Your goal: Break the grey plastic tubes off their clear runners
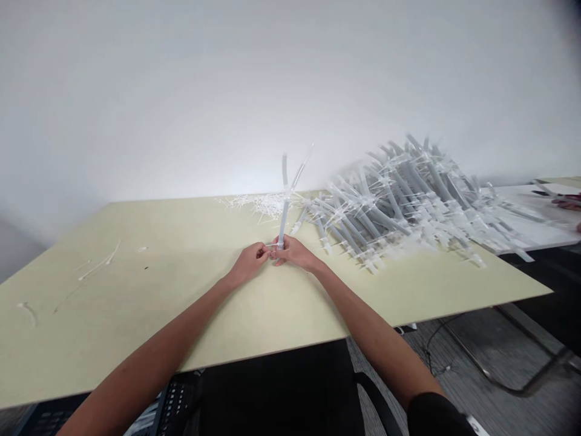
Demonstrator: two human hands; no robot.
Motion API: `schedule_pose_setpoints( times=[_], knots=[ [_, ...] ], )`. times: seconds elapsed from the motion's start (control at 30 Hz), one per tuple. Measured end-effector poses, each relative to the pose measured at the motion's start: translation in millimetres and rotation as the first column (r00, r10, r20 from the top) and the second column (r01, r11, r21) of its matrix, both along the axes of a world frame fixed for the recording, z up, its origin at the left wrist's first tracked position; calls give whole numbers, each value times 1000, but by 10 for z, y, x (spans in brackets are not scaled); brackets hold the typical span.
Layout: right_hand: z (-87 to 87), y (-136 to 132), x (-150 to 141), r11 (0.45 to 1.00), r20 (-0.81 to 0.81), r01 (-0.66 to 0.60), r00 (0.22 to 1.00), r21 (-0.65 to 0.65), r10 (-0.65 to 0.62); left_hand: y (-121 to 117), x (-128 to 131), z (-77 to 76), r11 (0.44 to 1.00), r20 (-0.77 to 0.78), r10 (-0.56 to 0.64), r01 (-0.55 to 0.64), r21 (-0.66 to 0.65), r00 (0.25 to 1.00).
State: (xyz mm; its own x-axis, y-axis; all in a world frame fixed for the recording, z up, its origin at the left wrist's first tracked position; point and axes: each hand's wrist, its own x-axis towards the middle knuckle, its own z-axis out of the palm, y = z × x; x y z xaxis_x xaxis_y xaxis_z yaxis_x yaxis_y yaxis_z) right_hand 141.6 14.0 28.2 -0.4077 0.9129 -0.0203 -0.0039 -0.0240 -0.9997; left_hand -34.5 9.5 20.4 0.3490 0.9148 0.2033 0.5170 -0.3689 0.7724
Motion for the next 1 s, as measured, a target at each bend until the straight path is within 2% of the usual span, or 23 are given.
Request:
schedule_pose_setpoints(
  times=[0.23,0.53,0.77,1.0],
  knots=[
    [33,-14,12,1000,12,-12,1000,4,12,6,11,-11,1000,14,1,-1,-11,1000],
    [60,-24,-20,995,-23,52,998,-80,-54,5,4,-31,1000,25,9,-9,11,1000],
    [56,-30,-9,995,-56,44,997,-94,-50,12,19,-56,999,22,16,-17,32,1000],
    [36,-14,-7,996,-59,38,997,-81,-43,-2,26,-38,984,-30,-11,16,175,999]
  ],
)
